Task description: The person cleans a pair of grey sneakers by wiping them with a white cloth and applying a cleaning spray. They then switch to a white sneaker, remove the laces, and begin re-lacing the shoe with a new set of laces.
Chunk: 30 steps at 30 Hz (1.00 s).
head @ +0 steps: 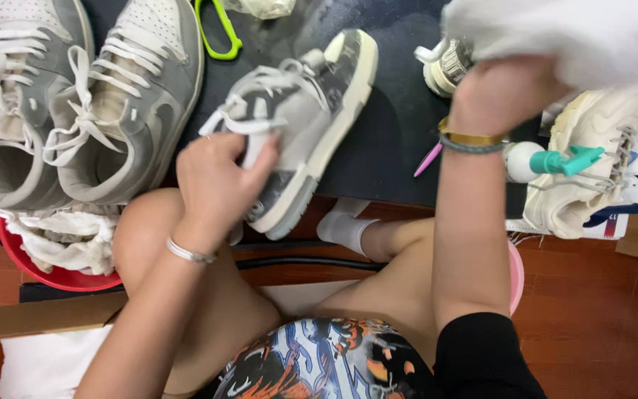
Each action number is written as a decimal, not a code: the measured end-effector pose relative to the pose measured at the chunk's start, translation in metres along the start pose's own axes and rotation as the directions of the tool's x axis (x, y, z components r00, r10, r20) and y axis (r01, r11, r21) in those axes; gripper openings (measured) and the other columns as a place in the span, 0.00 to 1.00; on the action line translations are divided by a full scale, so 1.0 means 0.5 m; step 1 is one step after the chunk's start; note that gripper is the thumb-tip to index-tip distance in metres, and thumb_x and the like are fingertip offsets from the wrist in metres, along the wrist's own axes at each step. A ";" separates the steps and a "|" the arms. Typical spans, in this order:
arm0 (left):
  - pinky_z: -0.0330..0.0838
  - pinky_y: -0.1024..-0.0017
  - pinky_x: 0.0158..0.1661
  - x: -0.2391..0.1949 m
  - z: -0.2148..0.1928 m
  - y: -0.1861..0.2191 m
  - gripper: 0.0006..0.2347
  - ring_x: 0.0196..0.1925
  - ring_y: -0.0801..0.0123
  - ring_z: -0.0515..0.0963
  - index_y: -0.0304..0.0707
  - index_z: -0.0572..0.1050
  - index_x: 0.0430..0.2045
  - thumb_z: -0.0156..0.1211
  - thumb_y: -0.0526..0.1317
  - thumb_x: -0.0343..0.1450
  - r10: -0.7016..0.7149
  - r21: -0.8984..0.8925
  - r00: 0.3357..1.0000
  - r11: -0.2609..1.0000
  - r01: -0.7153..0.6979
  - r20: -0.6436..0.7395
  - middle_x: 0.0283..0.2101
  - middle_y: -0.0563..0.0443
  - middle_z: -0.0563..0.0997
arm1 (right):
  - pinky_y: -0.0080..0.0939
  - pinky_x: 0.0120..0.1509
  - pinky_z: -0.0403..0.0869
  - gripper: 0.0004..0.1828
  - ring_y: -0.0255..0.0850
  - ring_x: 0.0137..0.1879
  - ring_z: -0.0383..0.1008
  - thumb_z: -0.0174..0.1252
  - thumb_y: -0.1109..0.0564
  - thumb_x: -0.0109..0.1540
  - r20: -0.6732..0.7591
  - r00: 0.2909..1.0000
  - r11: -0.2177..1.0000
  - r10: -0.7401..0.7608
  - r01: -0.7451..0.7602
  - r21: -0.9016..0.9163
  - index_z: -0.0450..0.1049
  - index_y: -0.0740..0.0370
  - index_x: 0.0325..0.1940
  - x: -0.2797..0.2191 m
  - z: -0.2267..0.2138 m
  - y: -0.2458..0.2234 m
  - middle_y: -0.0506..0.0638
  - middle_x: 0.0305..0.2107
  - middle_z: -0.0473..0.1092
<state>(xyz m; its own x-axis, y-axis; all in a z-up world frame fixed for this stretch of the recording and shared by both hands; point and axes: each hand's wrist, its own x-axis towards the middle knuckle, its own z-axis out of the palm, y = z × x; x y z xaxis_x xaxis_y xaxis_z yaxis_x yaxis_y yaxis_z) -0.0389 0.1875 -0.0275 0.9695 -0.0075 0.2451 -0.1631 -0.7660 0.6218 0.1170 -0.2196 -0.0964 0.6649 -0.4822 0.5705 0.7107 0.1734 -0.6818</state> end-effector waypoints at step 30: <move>0.62 0.57 0.23 -0.097 0.095 -0.027 0.26 0.15 0.50 0.69 0.32 0.73 0.13 0.46 0.53 0.79 -0.390 -0.362 0.918 0.847 0.389 0.075 0.14 0.38 0.70 | 0.56 0.65 0.72 0.21 0.56 0.58 0.71 0.64 0.67 0.58 0.786 0.550 0.846 0.283 0.242 -0.474 0.67 0.60 0.52 -0.454 0.271 -0.312 0.60 0.52 0.69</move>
<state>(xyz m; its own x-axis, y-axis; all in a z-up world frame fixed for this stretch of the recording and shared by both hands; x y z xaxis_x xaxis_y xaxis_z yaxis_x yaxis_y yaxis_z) -0.0750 0.1676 -0.0832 0.9672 0.2434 -0.0729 0.1726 -0.4191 0.8914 -0.1138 -0.0207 -0.0575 0.7473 0.4591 0.4803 0.6536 -0.3776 -0.6560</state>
